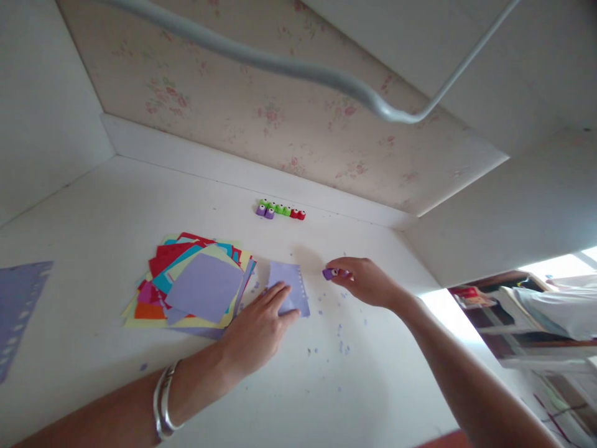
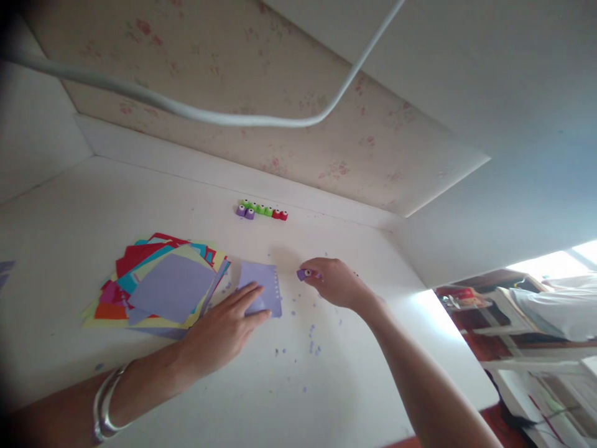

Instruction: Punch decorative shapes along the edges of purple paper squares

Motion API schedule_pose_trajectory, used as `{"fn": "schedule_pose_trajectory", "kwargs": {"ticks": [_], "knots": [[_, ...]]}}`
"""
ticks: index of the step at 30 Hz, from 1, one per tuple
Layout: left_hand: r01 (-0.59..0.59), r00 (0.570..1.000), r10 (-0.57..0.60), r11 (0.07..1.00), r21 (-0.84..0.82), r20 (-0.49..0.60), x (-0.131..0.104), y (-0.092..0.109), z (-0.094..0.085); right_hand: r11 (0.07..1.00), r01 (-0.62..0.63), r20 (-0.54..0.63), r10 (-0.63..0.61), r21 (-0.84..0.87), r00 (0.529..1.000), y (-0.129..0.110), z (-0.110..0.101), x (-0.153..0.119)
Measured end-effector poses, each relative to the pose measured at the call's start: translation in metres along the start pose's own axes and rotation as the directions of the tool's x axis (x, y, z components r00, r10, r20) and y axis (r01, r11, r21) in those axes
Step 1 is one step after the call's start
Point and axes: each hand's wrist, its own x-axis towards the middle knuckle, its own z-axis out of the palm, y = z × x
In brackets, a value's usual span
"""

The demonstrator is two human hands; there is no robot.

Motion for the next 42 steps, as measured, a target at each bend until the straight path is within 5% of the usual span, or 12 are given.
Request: {"fn": "schedule_pose_trajectory", "kwargs": {"ticks": [10,29,36,42], "knots": [[0.008,1.000,-0.008,1.000,0.006,0.015,0.001,0.002,-0.002,0.943,0.144,0.052,-0.135,-0.300,0.989,0.006,0.017,0.027],[0.013,1.000,-0.013,1.000,0.001,0.006,0.001,0.003,-0.003,0.987,0.035,-0.023,-0.039,-0.158,0.999,0.010,0.017,0.037],[0.028,1.000,-0.028,1.000,0.004,0.006,0.000,0.003,-0.002,0.985,0.112,-0.160,-0.133,-0.133,0.978,-0.035,0.020,0.105],[0.043,0.999,-0.043,0.999,-0.015,-0.006,-0.002,0.001,0.001,0.971,0.120,-0.154,-0.154,-0.208,0.976,-0.055,0.025,0.174]]}}
